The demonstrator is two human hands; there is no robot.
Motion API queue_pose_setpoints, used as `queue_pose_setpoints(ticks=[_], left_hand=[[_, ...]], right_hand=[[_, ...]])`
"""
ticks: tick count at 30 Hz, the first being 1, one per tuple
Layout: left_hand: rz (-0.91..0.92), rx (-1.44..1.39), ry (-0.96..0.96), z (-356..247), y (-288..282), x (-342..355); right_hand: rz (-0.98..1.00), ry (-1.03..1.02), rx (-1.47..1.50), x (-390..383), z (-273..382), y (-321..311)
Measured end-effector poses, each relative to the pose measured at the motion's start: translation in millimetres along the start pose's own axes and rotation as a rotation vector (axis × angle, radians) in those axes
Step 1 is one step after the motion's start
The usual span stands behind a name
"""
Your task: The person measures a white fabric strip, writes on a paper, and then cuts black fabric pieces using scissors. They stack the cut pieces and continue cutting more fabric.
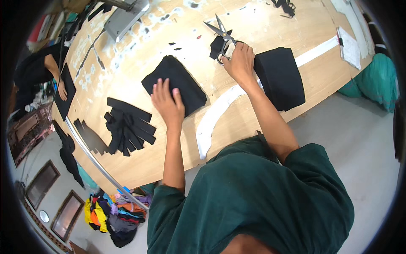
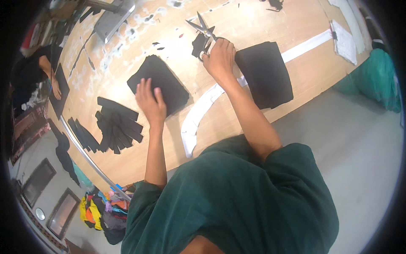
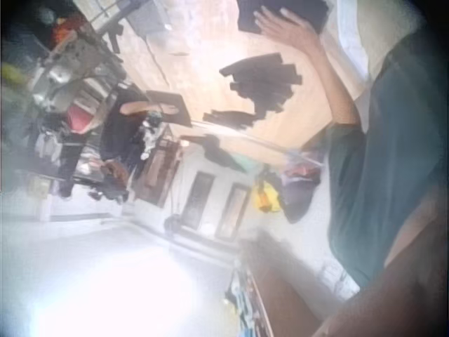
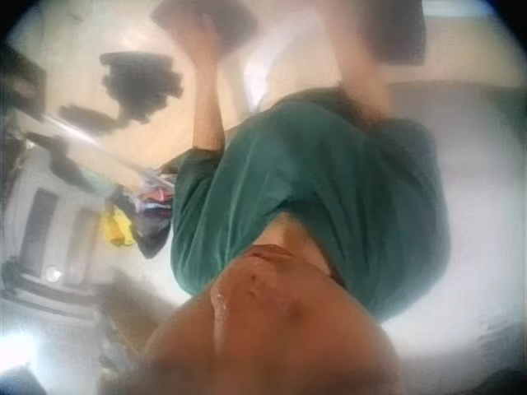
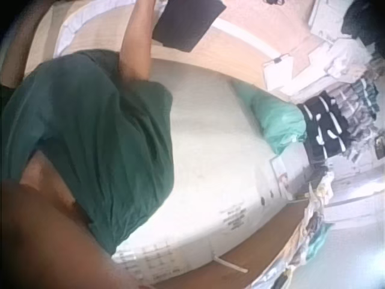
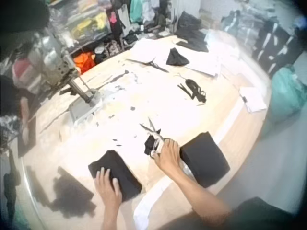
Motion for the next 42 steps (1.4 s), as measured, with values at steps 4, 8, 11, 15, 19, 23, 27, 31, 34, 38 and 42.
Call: queue_pose_setpoints(ticks=[4,8,11,15,19,23,27,31,34,38,42], left_hand=[[0.005,0.091,0.072,-10.1,21.5,-6.6],[-0.023,0.115,0.151,-19.9,34.9,34.0],[-0.032,0.034,0.187,-20.1,32.2,68.8],[-0.211,-0.218,0.129,7.6,-4.1,55.0],[-0.288,-0.406,-0.39,78.2,-12.2,-25.4],[-0.05,-0.668,-0.596,93.3,28.5,-67.7],[0.052,-0.935,-0.801,100.4,48.0,-61.0],[0.354,-1.31,-0.767,87.6,48.5,-54.2],[0.311,-1.291,-0.713,85.6,34.0,-65.6],[0.445,-1.462,-0.656,63.8,29.1,-94.5],[0.491,-1.508,-0.805,49.7,18.1,-122.4]], right_hand=[[-0.092,-0.188,0.097,-35.4,26.7,-2.8],[0.116,-0.22,-0.022,-66.8,44.6,32.8],[0.077,-0.261,-0.053,-66.7,55.1,32.1],[0.096,-0.216,-0.057,-59.4,57.8,18.7],[0.314,-0.167,0.362,-67.3,76.4,36.2],[0.435,0.069,0.251,-99.5,89.1,94.3],[0.331,0.11,0.26,-105.3,96.7,103.7],[0.672,0.344,0.629,-111.7,88.0,119.1],[0.817,0.377,0.784,-126.2,89.3,119.8],[0.835,0.383,0.797,-152.9,80.8,110.0],[0.822,0.36,0.871,-174.0,79.2,78.9]])
Point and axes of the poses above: each hand's wrist, its own x-axis towards the middle knuckle, its own y-axis out of the palm, z = x × y, the point moved 9 cm from there along x, towards the middle knuckle, and after that the axes turned 1 degree about x, right-handed, at the moved point
